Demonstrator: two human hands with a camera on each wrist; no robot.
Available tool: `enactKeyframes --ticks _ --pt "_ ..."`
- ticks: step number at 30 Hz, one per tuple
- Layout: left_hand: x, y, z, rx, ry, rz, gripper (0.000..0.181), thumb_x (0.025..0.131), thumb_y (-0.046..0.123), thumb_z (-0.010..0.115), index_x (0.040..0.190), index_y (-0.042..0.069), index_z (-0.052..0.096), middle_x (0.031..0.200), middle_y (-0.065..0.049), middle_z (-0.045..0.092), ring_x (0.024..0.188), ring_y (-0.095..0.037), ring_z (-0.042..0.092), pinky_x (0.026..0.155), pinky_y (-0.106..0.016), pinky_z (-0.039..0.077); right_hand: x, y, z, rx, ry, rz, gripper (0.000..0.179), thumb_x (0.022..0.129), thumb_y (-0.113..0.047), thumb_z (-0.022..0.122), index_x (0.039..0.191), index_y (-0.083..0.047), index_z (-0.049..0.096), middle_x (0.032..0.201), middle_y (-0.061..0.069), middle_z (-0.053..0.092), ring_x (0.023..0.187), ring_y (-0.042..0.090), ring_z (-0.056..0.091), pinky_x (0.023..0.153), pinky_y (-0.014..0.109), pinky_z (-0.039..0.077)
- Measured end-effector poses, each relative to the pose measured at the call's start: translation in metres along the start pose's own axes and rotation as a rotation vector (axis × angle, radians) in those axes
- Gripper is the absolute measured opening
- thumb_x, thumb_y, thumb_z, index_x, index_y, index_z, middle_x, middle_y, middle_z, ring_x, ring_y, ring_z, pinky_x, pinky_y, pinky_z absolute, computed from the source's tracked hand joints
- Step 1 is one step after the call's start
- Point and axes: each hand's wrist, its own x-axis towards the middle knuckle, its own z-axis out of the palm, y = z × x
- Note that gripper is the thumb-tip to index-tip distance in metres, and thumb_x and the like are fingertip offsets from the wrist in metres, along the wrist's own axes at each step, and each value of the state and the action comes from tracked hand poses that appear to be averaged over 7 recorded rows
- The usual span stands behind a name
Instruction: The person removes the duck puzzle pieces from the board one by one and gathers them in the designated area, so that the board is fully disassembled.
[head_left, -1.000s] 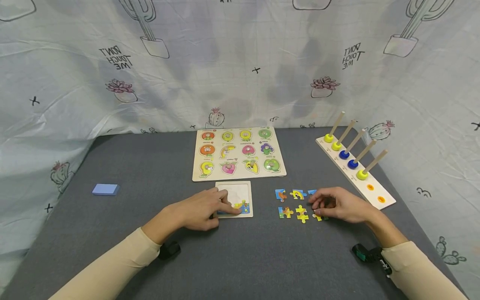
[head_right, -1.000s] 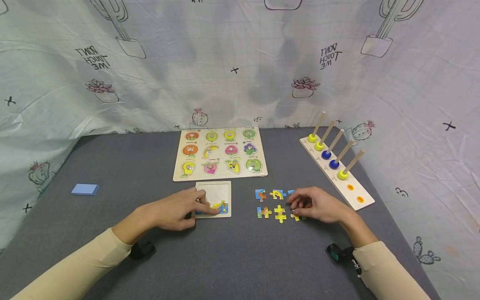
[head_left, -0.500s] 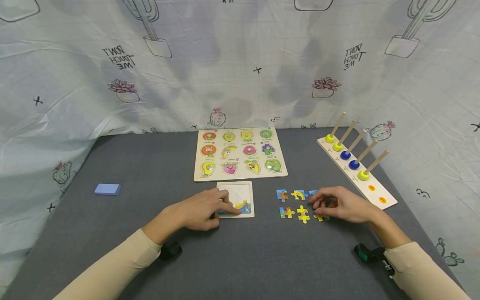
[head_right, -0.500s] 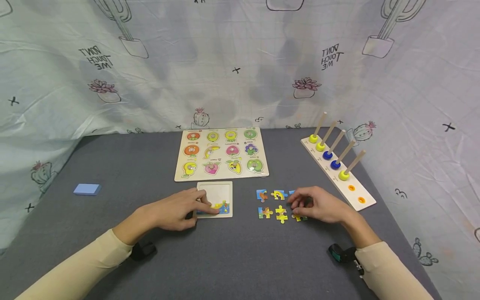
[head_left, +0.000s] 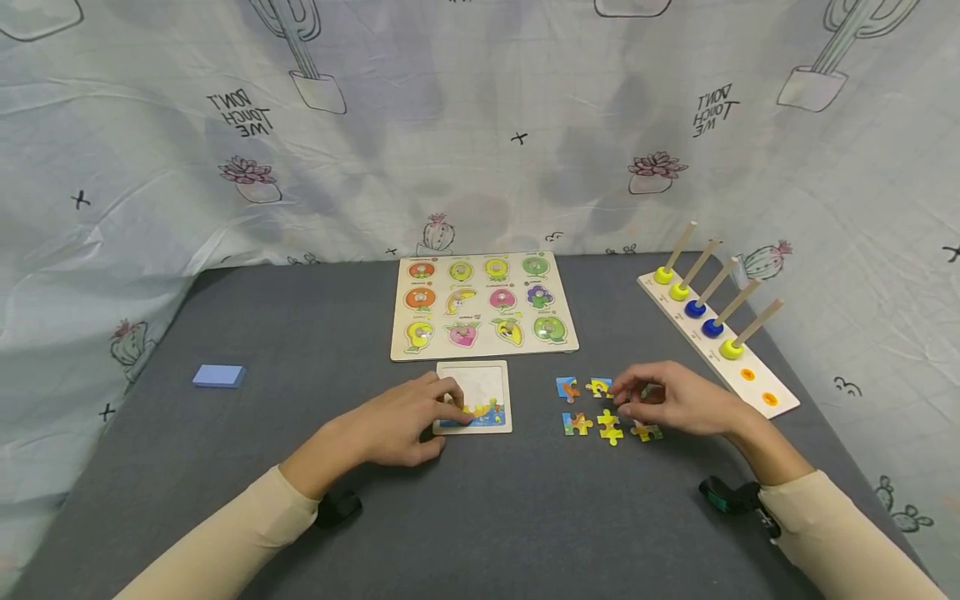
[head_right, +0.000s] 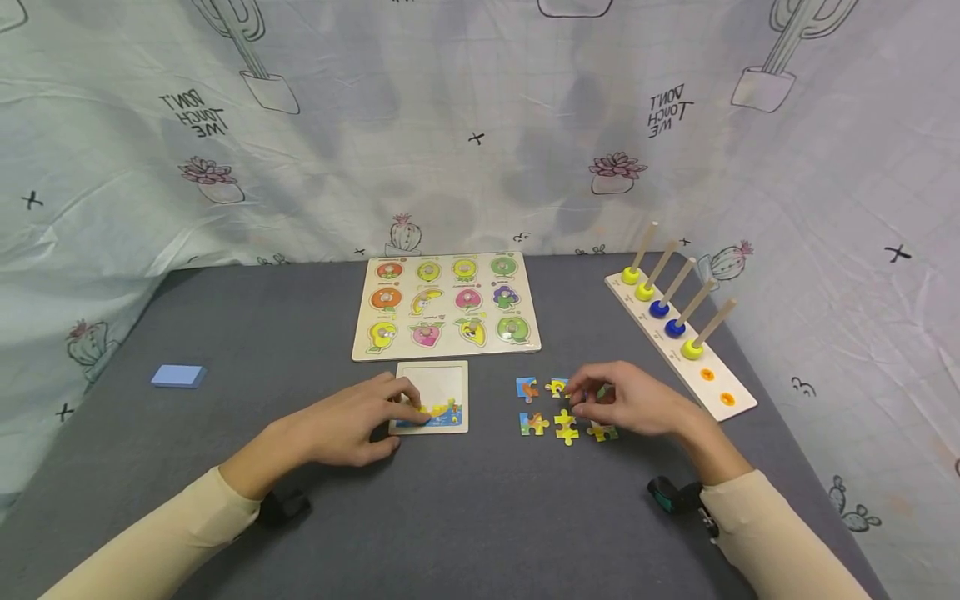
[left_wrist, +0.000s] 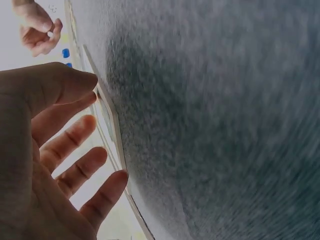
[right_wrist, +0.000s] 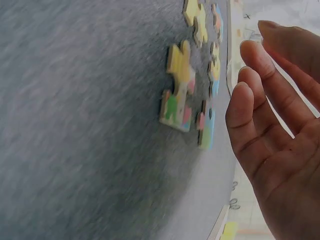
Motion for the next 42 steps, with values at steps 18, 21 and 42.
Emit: enactKeyframes --ticks 18,21,42 --pt "0.009 -0.007 0.001 -0.042 0.042 0.020 0.034 0.096 0.019 0.066 0.129 0.027 0.073 0.121 0.006 0.058 0.096 -0.011 0.044 0.083 -0.033 0.041 0.040 -0.013 0.009 -0.003 -0.053 -0.050 0.020 0.102 -0.017 0.066 0.120 -0.008 0.069 0.110 0.006 0.072 0.080 0.018 0.068 0.066 0.031 0.058" --pt "0.017 -0.008 -0.002 -0.064 0.030 0.036 0.029 0.097 0.020 0.065 0.123 0.025 0.076 0.118 0.008 0.061 0.101 -0.012 0.047 0.087 -0.036 0.042 0.045 -0.014 0.012 -0.017 -0.050 -0.072 0.019 0.102 -0.015 0.066 0.119 -0.008 0.070 0.111 0.007 0.073 0.092 0.014 0.069 0.079 0.034 0.059" --pt "0.027 0.022 -0.004 -0.010 -0.013 0.019 0.035 0.100 0.021 0.062 0.134 0.016 0.068 0.124 0.002 0.063 0.108 -0.016 0.056 0.095 -0.033 0.049 0.073 -0.020 0.026 -0.019 -0.077 -0.089 0.019 0.103 -0.020 0.064 0.119 -0.012 0.071 0.113 0.003 0.073 0.094 0.013 0.067 0.083 0.034 0.057"
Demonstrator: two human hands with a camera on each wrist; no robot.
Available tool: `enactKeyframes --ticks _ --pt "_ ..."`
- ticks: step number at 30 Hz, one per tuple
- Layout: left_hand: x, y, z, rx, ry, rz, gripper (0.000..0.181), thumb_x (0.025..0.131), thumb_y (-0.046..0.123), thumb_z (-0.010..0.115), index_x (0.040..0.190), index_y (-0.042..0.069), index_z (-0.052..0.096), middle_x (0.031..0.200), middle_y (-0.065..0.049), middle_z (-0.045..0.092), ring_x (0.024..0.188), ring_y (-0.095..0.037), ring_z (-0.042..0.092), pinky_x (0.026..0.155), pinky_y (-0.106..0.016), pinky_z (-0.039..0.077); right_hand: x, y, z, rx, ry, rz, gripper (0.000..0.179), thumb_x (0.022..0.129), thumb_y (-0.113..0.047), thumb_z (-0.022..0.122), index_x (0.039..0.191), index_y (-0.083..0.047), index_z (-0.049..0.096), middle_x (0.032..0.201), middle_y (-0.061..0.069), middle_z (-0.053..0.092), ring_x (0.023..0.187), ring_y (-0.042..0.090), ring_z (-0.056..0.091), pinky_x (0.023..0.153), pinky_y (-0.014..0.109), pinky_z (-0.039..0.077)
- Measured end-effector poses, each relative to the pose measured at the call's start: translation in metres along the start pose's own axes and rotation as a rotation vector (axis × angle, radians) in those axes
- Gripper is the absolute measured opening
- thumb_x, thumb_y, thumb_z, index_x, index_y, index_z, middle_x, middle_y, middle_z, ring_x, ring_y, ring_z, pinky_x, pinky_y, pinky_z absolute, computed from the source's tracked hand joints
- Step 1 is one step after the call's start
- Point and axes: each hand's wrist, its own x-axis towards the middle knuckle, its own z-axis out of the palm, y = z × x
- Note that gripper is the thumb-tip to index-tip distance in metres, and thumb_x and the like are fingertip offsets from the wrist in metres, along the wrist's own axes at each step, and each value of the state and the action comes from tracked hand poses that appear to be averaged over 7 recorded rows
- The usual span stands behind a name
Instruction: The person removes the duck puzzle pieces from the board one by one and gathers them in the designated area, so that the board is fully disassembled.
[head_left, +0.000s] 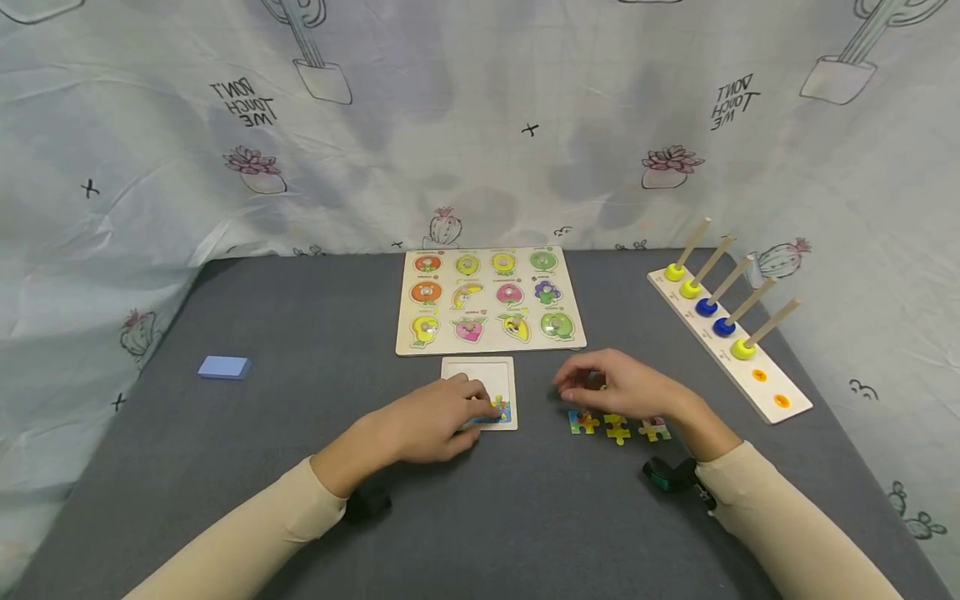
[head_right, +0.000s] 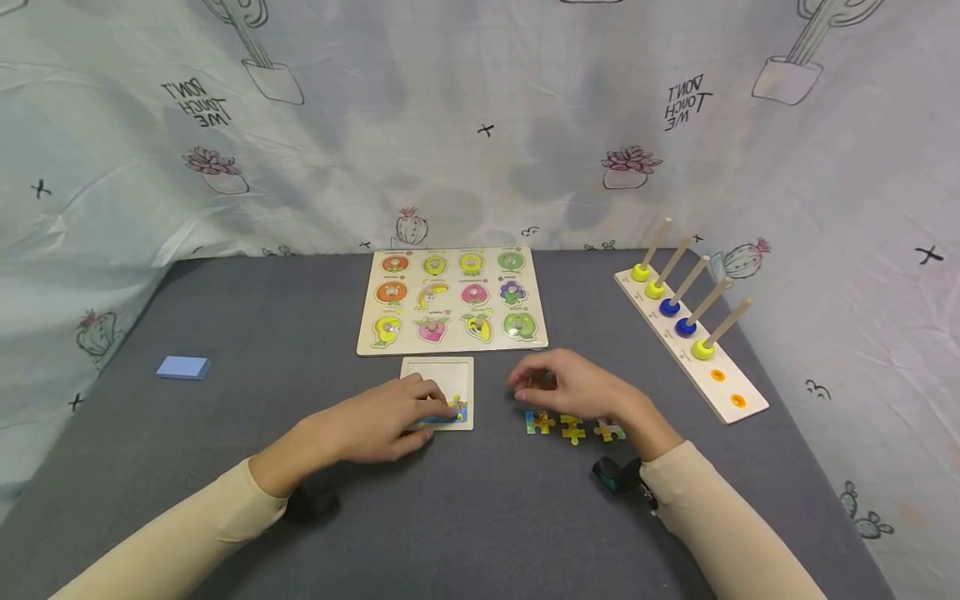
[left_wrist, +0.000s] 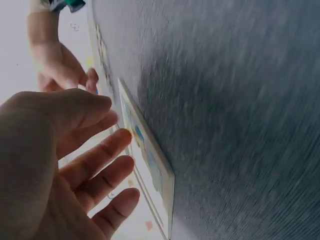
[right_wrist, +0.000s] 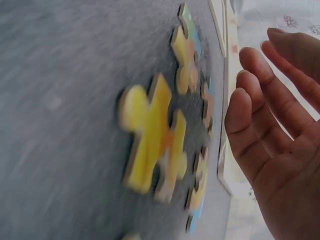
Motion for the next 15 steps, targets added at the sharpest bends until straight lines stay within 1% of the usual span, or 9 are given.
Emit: enactKeyframes --ticks 3,6,8,11,15 --pt "-0.004 0.008 0.004 -0.034 0.027 0.009 0.037 0.100 0.019 0.062 0.137 0.017 0.066 0.131 0.003 0.064 0.119 -0.016 0.057 0.104 -0.035 0.047 0.010 -0.004 0.003 0.004 -0.012 0.017 0.020 0.103 -0.024 0.065 0.119 -0.014 0.072 0.114 0.001 0.073 0.095 0.012 0.067 0.085 0.035 0.057" --pt "-0.007 0.020 0.008 -0.032 0.023 0.013 0.040 0.102 0.023 0.061 0.142 0.017 0.062 0.141 0.001 0.061 0.129 -0.018 0.055 0.110 -0.038 0.044 0.021 -0.006 0.007 0.009 -0.028 0.020 0.021 0.104 -0.026 0.064 0.119 -0.015 0.072 0.113 -0.001 0.072 0.093 0.013 0.067 0.084 0.035 0.057" --pt "-0.008 0.029 0.011 0.004 0.010 0.010 0.043 0.103 0.026 0.060 0.145 0.016 0.059 0.147 -0.002 0.057 0.134 -0.020 0.052 0.112 -0.040 0.043 0.029 -0.008 0.009 0.014 -0.036 0.006 0.021 0.104 -0.025 0.064 0.119 -0.015 0.072 0.112 0.000 0.072 0.093 0.013 0.066 0.085 0.036 0.057" --pt "-0.007 0.040 0.016 0.089 -0.012 0.014 0.048 0.104 0.032 0.059 0.148 0.016 0.056 0.151 -0.006 0.053 0.137 -0.023 0.050 0.114 -0.040 0.042 0.041 -0.010 0.013 0.013 -0.042 -0.023 0.020 0.104 -0.023 0.064 0.119 -0.014 0.072 0.110 0.001 0.072 0.092 0.013 0.066 0.084 0.035 0.057" --pt "-0.008 0.046 0.021 0.166 -0.040 0.013 0.050 0.103 0.035 0.059 0.150 0.018 0.053 0.152 -0.006 0.052 0.138 -0.023 0.049 0.116 -0.038 0.039 0.057 -0.014 0.021 0.039 -0.058 -0.053 0.019 0.104 -0.022 0.064 0.118 -0.013 0.072 0.111 0.002 0.073 0.093 0.014 0.066 0.084 0.035 0.057"
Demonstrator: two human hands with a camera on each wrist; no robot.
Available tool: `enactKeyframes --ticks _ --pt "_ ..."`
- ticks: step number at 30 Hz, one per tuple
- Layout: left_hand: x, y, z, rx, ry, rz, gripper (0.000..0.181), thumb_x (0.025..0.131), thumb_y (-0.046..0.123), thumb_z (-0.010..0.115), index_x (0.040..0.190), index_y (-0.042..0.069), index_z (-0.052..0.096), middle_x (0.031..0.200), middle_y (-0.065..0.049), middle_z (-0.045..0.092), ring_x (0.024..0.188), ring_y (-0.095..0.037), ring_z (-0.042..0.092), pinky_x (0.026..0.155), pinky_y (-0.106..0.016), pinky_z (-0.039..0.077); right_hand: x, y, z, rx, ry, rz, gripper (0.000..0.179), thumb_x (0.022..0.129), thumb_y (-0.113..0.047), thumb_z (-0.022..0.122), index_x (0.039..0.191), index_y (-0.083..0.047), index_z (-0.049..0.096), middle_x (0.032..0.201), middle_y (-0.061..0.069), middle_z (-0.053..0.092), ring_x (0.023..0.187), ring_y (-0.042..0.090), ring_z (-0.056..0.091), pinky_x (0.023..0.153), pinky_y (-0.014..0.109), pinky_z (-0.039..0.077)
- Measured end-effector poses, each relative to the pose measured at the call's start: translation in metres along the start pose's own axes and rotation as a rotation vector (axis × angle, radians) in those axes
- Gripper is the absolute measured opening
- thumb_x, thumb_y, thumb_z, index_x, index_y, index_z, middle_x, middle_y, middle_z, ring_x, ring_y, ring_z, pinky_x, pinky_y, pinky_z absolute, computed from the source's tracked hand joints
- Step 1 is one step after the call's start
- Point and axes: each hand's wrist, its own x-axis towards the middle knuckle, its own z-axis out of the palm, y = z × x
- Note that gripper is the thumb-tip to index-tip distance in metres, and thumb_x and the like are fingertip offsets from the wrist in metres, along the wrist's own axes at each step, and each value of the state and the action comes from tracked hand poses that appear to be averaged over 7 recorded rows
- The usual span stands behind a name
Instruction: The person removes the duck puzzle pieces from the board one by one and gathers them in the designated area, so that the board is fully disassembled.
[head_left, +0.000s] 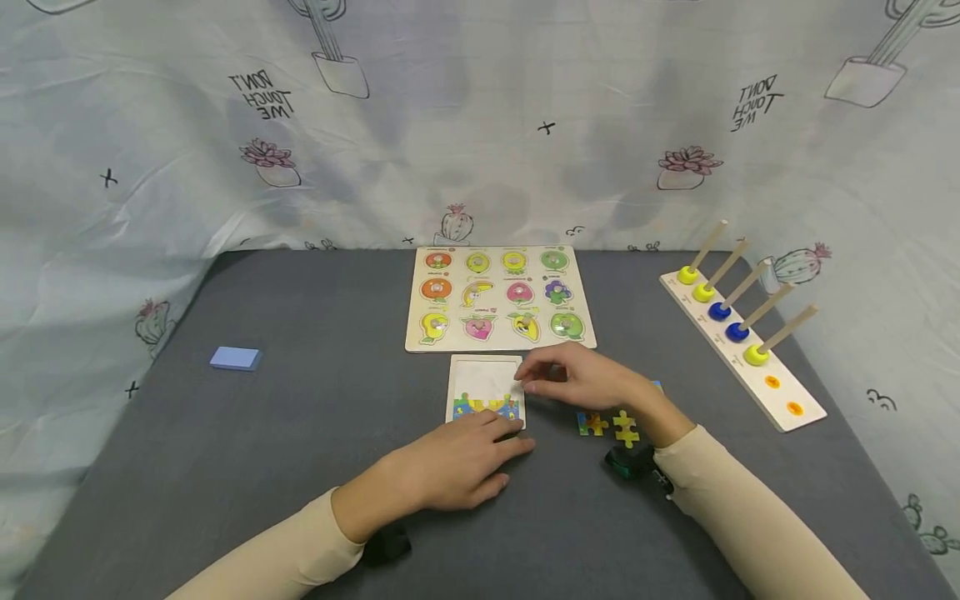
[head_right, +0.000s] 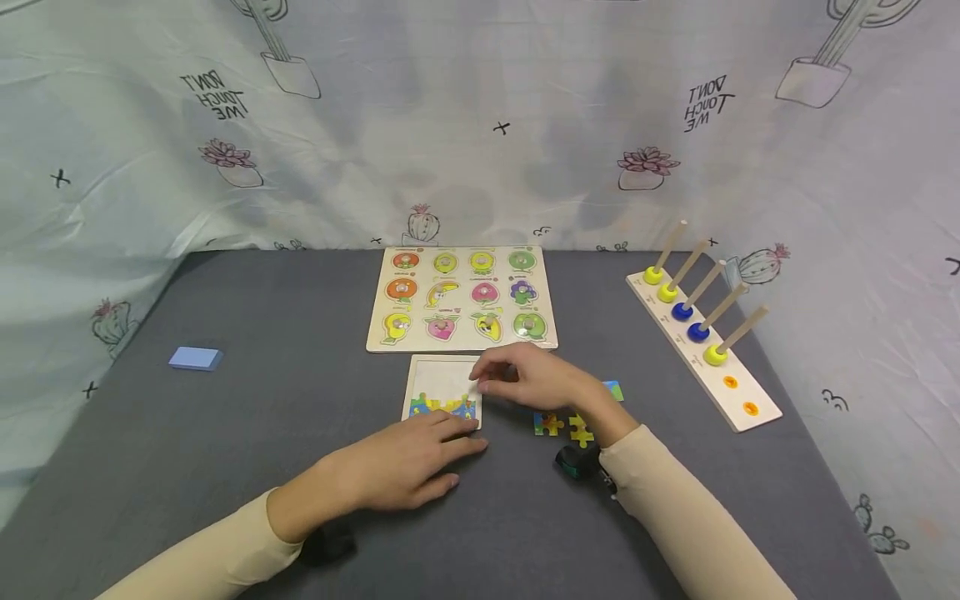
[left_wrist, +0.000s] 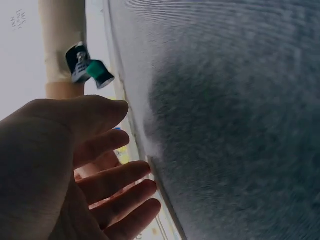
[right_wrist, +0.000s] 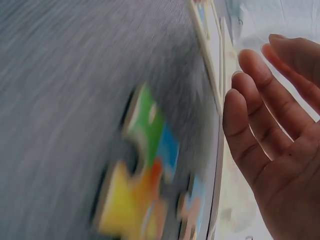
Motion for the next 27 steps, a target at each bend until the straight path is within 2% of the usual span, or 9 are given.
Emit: enactKeyframes --ticks 5,12,20,27 --pt "-0.001 0.004 0.003 0.064 -0.031 -0.003 0.051 0.103 0.037 0.060 0.150 0.019 0.053 0.155 -0.007 0.050 0.143 -0.024 0.046 0.119 -0.037 0.037 0.015 -0.004 0.007 0.029 -0.018 -0.012 0.019 0.103 -0.021 0.064 0.118 -0.012 0.072 0.113 0.003 0.072 0.097 0.014 0.067 0.087 0.035 0.057" --pt "-0.001 0.017 0.006 0.177 -0.065 -0.037 0.054 0.103 0.047 0.058 0.151 0.024 0.053 0.159 -0.009 0.042 0.147 -0.029 0.041 0.114 -0.041 0.042 0.032 -0.012 0.011 0.040 -0.059 -0.018 0.021 0.103 -0.018 0.064 0.121 -0.008 0.071 0.115 0.007 0.073 0.099 0.018 0.069 0.087 0.038 0.058" --pt "0.004 0.017 0.007 0.193 -0.030 -0.010 0.055 0.105 0.052 0.050 0.150 0.021 0.054 0.151 -0.010 0.048 0.139 -0.025 0.045 0.118 -0.038 0.036 0.048 -0.015 0.017 0.038 -0.105 -0.037 0.021 0.104 -0.017 0.061 0.120 -0.007 0.071 0.117 0.006 0.072 0.103 0.014 0.068 0.090 0.036 0.058" --pt "0.005 0.014 0.011 0.172 0.022 0.013 0.053 0.105 0.051 0.050 0.147 0.018 0.056 0.148 -0.010 0.050 0.133 -0.025 0.047 0.113 -0.036 0.041 0.052 -0.013 0.018 0.035 -0.114 -0.040 0.021 0.105 -0.018 0.060 0.119 -0.007 0.072 0.115 0.005 0.073 0.103 0.010 0.068 0.093 0.033 0.056"
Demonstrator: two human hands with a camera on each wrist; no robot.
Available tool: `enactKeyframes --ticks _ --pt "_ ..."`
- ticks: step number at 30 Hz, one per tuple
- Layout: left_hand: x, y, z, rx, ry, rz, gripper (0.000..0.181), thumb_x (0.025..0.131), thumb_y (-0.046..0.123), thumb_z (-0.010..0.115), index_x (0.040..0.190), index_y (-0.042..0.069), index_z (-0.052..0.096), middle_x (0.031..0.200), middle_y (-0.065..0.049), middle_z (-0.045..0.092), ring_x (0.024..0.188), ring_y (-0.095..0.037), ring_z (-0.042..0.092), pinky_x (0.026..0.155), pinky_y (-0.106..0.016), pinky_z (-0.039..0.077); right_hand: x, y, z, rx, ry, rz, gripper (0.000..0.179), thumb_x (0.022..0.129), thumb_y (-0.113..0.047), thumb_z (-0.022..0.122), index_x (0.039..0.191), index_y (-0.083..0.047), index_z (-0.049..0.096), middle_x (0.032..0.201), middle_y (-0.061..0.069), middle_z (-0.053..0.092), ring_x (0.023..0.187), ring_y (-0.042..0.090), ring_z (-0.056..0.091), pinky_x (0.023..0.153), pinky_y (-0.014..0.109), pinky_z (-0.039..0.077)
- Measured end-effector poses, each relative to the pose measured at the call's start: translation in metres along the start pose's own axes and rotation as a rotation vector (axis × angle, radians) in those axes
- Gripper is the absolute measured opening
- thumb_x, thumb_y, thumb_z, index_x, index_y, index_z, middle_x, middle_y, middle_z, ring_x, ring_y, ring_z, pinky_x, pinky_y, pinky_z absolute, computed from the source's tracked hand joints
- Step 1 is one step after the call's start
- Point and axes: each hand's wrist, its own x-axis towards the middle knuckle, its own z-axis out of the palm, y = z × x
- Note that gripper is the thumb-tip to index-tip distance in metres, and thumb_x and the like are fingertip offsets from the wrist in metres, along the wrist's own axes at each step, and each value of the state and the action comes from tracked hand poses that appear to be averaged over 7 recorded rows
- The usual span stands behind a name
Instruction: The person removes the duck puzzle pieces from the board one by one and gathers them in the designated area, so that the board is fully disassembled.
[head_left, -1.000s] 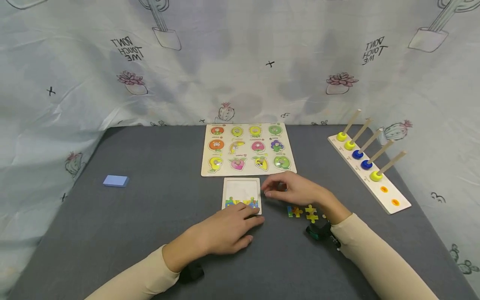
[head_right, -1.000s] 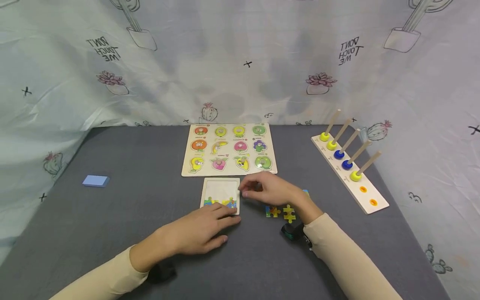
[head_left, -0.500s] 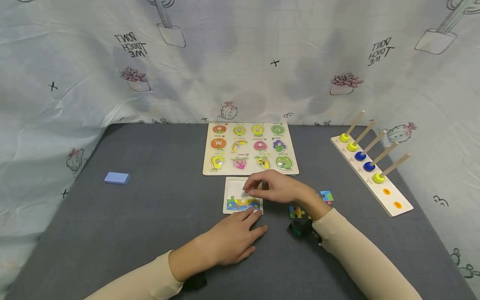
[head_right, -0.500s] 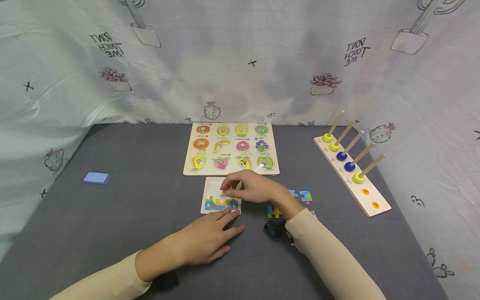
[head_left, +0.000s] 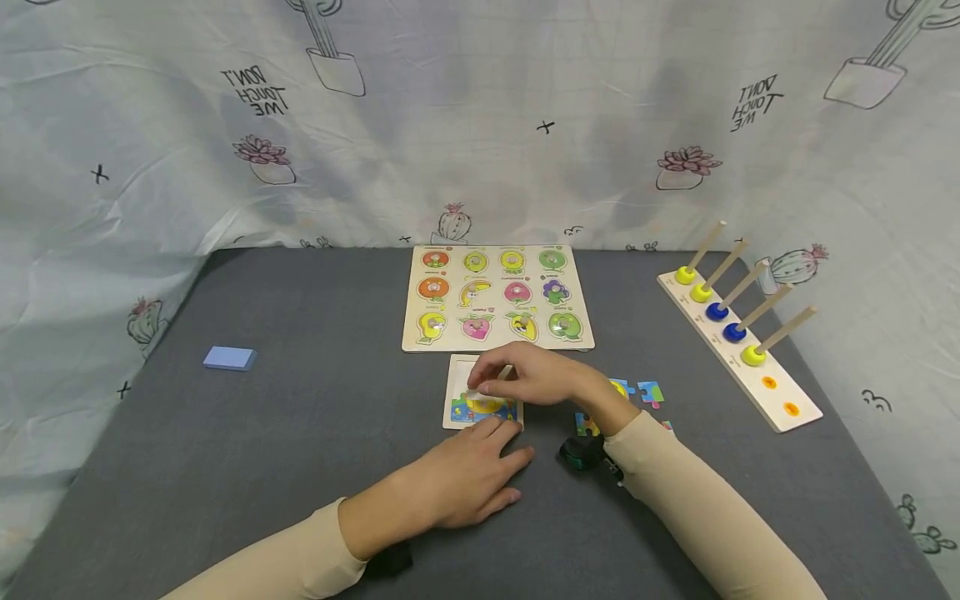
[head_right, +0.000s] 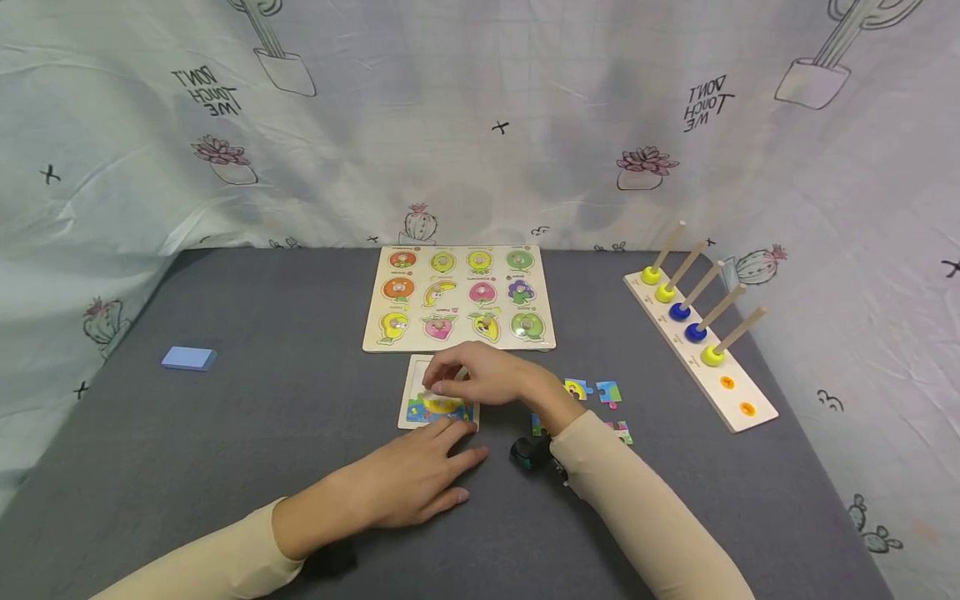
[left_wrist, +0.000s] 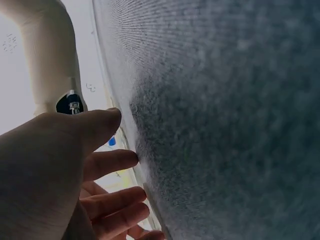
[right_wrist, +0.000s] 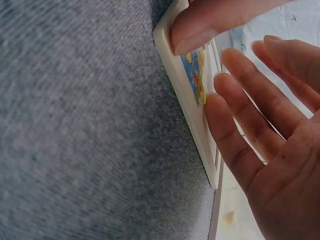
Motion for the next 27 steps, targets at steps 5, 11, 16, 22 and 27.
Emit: enactKeyframes --ticks 5,11,16,22,27 --pt "-0.002 -0.003 0.000 -0.055 -0.004 0.007 0.052 0.105 0.050 0.052 0.147 0.019 0.056 0.149 -0.010 0.047 0.142 -0.031 0.043 0.117 -0.040 0.039 0.001 0.001 -0.001 0.001 -0.010 -0.013 0.021 0.106 -0.017 0.059 0.119 -0.006 0.072 0.114 0.005 0.073 0.103 0.011 0.068 0.093 0.032 0.056" --pt "-0.005 -0.008 -0.001 -0.125 -0.015 0.021 0.052 0.104 0.047 0.055 0.148 0.020 0.054 0.154 -0.010 0.042 0.147 -0.032 0.039 0.116 -0.040 0.041 0.003 0.004 -0.004 0.015 -0.019 -0.039 0.022 0.107 -0.015 0.056 0.119 -0.005 0.071 0.114 0.007 0.074 0.105 0.020 0.070 0.094 0.033 0.055" --pt "-0.006 -0.010 -0.001 -0.137 -0.031 0.029 0.055 0.104 0.048 0.055 0.150 0.020 0.052 0.156 -0.010 0.041 0.149 -0.034 0.037 0.115 -0.040 0.042 0.008 0.007 -0.006 0.043 -0.051 -0.054 0.023 0.108 -0.012 0.053 0.119 -0.003 0.070 0.115 0.010 0.074 0.102 0.024 0.070 0.092 0.033 0.056" --pt "-0.005 -0.010 -0.003 -0.169 -0.075 0.019 0.058 0.103 0.051 0.054 0.152 0.021 0.050 0.158 -0.011 0.038 0.150 -0.035 0.036 0.114 -0.042 0.044 0.016 0.007 -0.007 0.056 -0.096 -0.056 0.023 0.108 -0.014 0.053 0.120 -0.005 0.070 0.114 0.008 0.074 0.101 0.024 0.067 0.091 0.032 0.054" --pt "-0.005 -0.011 -0.003 -0.195 -0.101 0.016 0.059 0.103 0.053 0.053 0.153 0.021 0.049 0.160 -0.010 0.036 0.151 -0.034 0.034 0.114 -0.041 0.043 0.019 0.008 -0.006 0.069 -0.114 -0.047 0.023 0.108 -0.012 0.053 0.122 -0.003 0.069 0.117 0.009 0.073 0.106 0.023 0.067 0.095 0.032 0.053"
